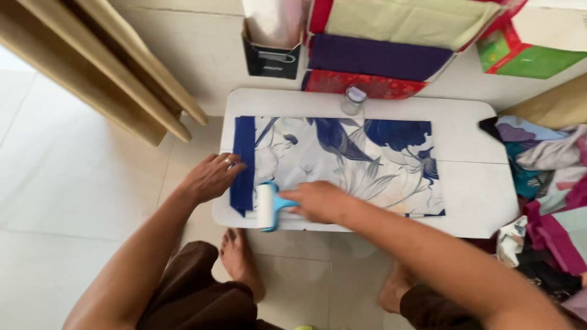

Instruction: The person uses a lint roller to clean a blue and white patterned cloth laid out on a white table. They then fold the cloth into a smaller rectangular shape and use the lint roller again on the folded item.

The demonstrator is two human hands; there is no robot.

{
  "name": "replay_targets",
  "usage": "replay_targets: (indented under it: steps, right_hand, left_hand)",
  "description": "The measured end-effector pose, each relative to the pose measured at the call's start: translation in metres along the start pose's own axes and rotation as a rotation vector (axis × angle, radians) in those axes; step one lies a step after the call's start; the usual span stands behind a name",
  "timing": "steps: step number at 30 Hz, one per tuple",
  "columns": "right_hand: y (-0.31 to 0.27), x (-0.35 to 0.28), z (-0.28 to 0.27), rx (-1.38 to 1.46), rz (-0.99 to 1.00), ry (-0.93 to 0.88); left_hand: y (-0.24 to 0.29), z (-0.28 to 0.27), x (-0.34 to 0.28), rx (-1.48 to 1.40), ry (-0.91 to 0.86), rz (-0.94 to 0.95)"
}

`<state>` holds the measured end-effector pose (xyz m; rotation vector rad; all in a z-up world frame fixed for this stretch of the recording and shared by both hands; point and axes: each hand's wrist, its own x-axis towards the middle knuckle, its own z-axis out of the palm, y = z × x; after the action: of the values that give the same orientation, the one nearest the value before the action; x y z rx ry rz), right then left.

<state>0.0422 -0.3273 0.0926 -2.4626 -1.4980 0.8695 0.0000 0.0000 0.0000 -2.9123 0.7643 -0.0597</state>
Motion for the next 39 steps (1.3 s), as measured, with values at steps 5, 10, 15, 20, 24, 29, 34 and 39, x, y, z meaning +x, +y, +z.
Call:
replay_targets:
  steps: [5,10,15,20,24,29,34,39]
  right_hand:
    - [0.046,-0.085,-0.03,-0.079,0.118,-0.044]
    - [0.101,-0.154,-0.033,0.032,0.278,0.074]
    - [0.169,-0.171,-0.002,0.272,0.647,0.399]
    - [0.171,-0.163,0.002,0.301,0.703,0.562]
    - [0.168,-0.156,0.002,0.377,0.695,0.57]
    - [0.155,-0.15,-0.007,0.441,0.656,0.565]
    - [0.165,-0.15,0.0,0.457,0.599,0.601]
    - [0.164,-0.15,0.001,0.483,0.612,0.592]
  left_hand:
    - [0.002,-0.02,-0.003,-0.194,-0.147,-0.253]
    - [0.018,-0.027,-0.014,-0.518,-0.314,-0.491]
    - [0.041,0.014,-0.05,-0.702,-0.111,-0.616]
    - [0.06,-0.025,-0.054,-0.843,-0.21,-0.801]
    - [0.063,-0.002,-0.057,-0.859,-0.148,-0.773]
    - [0.066,-0.023,-0.054,-1.065,-0.058,-0.869]
    - [0.065,-0.018,-0.055,-1.417,0.121,-0.842]
    - [0.069,-0.045,-0.052,-1.447,-0.24,-0.907]
